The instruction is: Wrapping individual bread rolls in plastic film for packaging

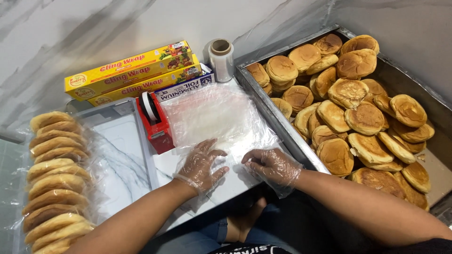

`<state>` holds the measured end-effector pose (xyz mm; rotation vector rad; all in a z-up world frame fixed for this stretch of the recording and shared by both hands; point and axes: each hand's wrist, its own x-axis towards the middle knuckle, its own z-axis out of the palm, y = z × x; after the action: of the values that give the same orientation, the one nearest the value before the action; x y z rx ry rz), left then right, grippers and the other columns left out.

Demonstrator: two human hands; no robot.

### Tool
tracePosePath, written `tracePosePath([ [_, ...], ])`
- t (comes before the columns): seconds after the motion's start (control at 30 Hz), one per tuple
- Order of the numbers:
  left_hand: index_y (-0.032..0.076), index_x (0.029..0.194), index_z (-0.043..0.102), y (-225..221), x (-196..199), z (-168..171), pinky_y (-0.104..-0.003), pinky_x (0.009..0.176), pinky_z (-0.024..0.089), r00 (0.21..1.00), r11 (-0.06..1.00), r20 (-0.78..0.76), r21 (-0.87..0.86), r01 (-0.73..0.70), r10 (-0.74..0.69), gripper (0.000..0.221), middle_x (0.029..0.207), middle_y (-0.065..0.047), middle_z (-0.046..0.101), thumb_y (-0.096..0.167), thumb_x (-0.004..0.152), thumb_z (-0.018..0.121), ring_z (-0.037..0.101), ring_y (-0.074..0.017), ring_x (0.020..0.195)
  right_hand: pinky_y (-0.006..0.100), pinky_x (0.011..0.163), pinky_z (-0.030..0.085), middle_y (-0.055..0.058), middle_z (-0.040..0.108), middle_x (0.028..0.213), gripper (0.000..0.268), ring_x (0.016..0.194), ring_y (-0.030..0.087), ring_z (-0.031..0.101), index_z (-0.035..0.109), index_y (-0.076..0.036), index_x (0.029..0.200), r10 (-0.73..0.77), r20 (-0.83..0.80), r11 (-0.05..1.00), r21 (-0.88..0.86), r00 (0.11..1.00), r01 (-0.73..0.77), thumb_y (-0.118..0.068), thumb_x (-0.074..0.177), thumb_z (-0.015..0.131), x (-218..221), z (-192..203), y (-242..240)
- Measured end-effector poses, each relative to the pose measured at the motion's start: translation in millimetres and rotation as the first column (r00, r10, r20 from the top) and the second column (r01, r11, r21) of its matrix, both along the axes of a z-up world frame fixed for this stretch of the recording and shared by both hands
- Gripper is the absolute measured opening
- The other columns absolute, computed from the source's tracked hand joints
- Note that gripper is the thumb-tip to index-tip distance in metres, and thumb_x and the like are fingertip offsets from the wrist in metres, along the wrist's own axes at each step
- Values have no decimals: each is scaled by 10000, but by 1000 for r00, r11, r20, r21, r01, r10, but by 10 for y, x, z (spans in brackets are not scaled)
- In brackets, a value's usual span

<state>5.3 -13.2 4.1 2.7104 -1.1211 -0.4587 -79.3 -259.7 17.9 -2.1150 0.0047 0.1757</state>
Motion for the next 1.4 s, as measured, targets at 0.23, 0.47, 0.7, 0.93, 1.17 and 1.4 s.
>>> tracePosePath([
  [0.23, 321, 1478, 469, -69, -36, 323, -581, 1229, 233, 988, 990, 77, 26, -136, 133, 570, 1662, -110, 279, 584, 976, 527, 239, -372, 1537, 410, 718, 586, 64, 789, 751, 174, 754, 266, 758, 774, -225, 1054, 128, -20, 984, -126, 992, -129, -281, 921, 676, -30, -63, -37],
  [0.47, 306, 1658, 123, -127, -71, 419, -610, 1256, -3, 999, 905, 24, 423, -31, 23, 799, 1740, -144, 29, 697, 991, 324, 2, -357, 1595, 489, 798, 594, 86, 806, 870, 249, 905, 351, 751, 717, -231, 1159, 209, -6, 944, -260, 978, -203, -289, 925, 654, -19, -74, -43],
  [0.7, 293, 1666, 61, -146, -91, 472, -619, 1253, 13, 1000, 885, 6, 466, -14, 12, 854, 1730, -166, 58, 728, 976, 314, 5, -360, 1589, 510, 803, 609, 133, 750, 1093, 353, 976, 380, 736, 654, -196, 1240, 339, 257, 780, -614, 905, -118, -293, 902, 681, 55, 132, -145],
  [0.93, 286, 1669, 62, -106, -110, 509, -638, 1243, 91, 1000, 897, -24, 441, 4, 7, 880, 1720, -178, 118, 724, 971, 371, 45, -372, 1590, 561, 1192, 272, 155, 380, 1604, 531, 1493, 389, 313, 645, -176, 1313, 538, 206, 483, -870, 818, -99, -294, 812, 774, 128, 240, 7],
  [1.17, 290, 1667, 80, -93, -93, 425, -631, 1235, 122, 1000, 916, -13, 400, -15, 22, 881, 1720, -176, 118, 724, 963, 384, 76, -358, 1589, 589, 1262, 154, 75, 419, 1590, 487, 1546, 338, 244, 631, -125, 1334, 570, -21, 260, -944, 822, -205, -270, 875, 702, 519, 182, 62],
  [1.4, 260, 1566, 406, -40, 9, 218, -590, 1253, 138, 996, 984, 43, 153, -86, 80, 717, 1687, -166, 247, 669, 978, 439, 162, -361, 1580, 498, 1099, 449, 81, 710, 1228, 292, 1275, 282, 624, 737, -92, 1157, 476, 659, 749, -651, 583, 124, -223, 896, 726, 549, -14, -159],
])
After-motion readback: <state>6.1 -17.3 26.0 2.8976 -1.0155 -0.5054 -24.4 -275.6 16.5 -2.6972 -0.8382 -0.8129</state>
